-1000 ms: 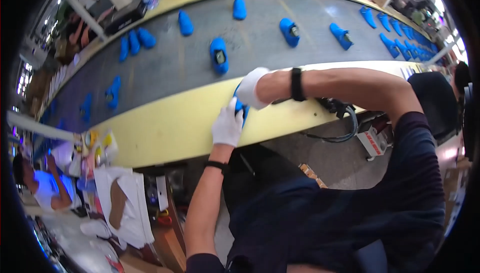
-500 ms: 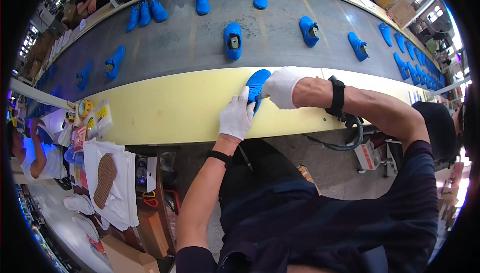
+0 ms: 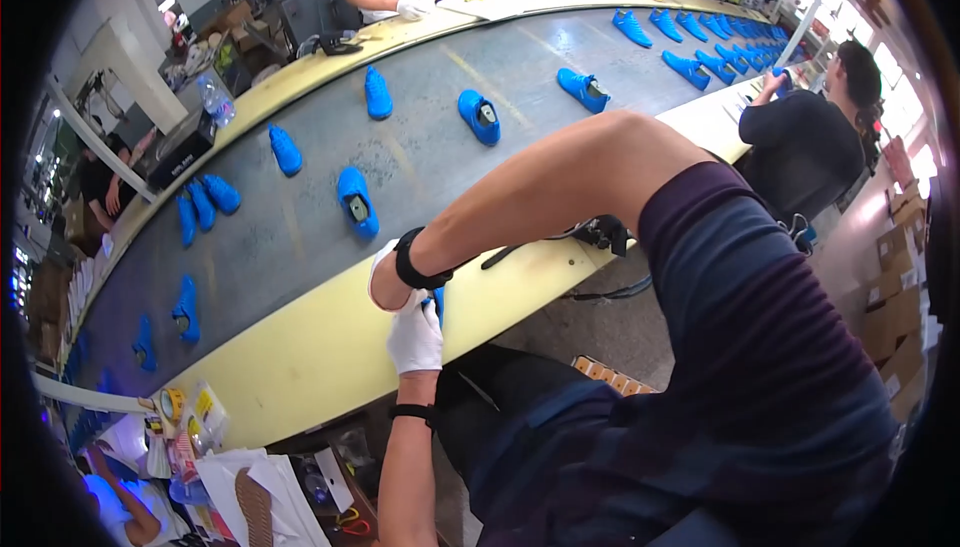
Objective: The worker is assembling blue athletic shoes on a conveyor belt, applying glue and fitting components.
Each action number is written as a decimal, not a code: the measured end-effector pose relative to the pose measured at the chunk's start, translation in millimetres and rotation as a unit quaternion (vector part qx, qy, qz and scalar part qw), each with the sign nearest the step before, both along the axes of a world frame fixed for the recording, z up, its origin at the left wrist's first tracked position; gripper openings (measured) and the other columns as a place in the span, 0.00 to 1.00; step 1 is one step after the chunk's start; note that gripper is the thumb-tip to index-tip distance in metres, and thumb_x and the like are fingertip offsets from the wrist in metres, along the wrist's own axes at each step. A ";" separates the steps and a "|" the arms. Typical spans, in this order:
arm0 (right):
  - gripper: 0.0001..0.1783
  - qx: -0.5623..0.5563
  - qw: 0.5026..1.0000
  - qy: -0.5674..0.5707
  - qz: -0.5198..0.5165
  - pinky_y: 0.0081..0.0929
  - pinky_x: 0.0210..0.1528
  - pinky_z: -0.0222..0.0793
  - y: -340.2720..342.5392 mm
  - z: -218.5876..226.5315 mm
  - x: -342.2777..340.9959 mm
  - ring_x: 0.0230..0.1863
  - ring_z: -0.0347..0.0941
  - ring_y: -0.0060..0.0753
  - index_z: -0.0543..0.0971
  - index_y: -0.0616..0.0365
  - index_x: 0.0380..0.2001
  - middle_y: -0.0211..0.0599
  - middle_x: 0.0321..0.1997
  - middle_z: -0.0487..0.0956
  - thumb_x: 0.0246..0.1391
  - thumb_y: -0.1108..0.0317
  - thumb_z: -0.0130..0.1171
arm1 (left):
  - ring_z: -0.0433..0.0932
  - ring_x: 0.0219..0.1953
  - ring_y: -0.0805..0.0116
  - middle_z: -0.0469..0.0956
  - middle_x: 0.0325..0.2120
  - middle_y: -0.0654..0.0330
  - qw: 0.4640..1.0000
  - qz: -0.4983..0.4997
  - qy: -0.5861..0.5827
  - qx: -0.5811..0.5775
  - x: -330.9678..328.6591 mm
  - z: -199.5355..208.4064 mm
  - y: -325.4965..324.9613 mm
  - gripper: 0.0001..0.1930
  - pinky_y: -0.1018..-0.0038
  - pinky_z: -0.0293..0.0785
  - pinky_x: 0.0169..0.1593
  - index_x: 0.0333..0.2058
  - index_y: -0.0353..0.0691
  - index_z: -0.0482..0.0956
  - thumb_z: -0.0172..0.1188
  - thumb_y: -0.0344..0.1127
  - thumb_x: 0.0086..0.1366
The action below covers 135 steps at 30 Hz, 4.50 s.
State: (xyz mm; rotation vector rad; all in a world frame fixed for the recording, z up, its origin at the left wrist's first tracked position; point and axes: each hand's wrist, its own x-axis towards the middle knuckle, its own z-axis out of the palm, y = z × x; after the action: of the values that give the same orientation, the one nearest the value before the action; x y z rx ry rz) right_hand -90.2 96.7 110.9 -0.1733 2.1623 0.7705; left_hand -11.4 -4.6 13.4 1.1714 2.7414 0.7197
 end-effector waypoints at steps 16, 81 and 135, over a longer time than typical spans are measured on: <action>0.17 0.040 0.994 0.057 -0.089 0.32 0.62 0.73 44.2 -102.9 -32.0 0.58 0.78 0.23 0.84 0.35 0.55 0.17 0.58 0.83 0.67 0.51 0.59 | 0.83 0.46 0.42 0.85 0.44 0.48 1.000 -0.012 -0.026 0.001 6.8 20.4 34.5 0.14 0.49 0.79 0.46 0.50 0.46 0.82 0.53 0.45 0.76; 0.15 -0.331 0.936 0.084 0.082 0.43 0.40 0.81 109.7 10.8 38.3 0.36 0.85 0.53 0.90 0.56 0.34 0.45 0.36 0.88 0.52 0.57 0.63 | 0.82 0.43 0.47 0.81 0.40 0.48 0.986 0.077 0.065 0.136 18.3 -29.2 0.1 0.31 0.53 0.79 0.46 0.57 0.36 0.73 0.72 0.50 0.63; 0.10 -0.457 0.851 0.243 0.090 0.49 0.24 0.77 74.2 -19.8 103.4 0.27 0.85 0.53 0.80 0.61 0.33 0.45 0.24 0.83 0.53 0.66 0.64 | 0.83 0.41 0.43 0.81 0.42 0.46 0.994 0.103 -0.042 0.025 30.6 -19.0 -0.1 0.21 0.49 0.82 0.42 0.52 0.39 0.74 0.62 0.47 0.69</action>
State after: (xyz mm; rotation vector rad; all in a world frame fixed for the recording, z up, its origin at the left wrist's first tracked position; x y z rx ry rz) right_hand 13.2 171.0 91.1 -0.7428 2.8785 -0.2353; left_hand 19.2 -4.8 -5.6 0.8531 2.8154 0.8416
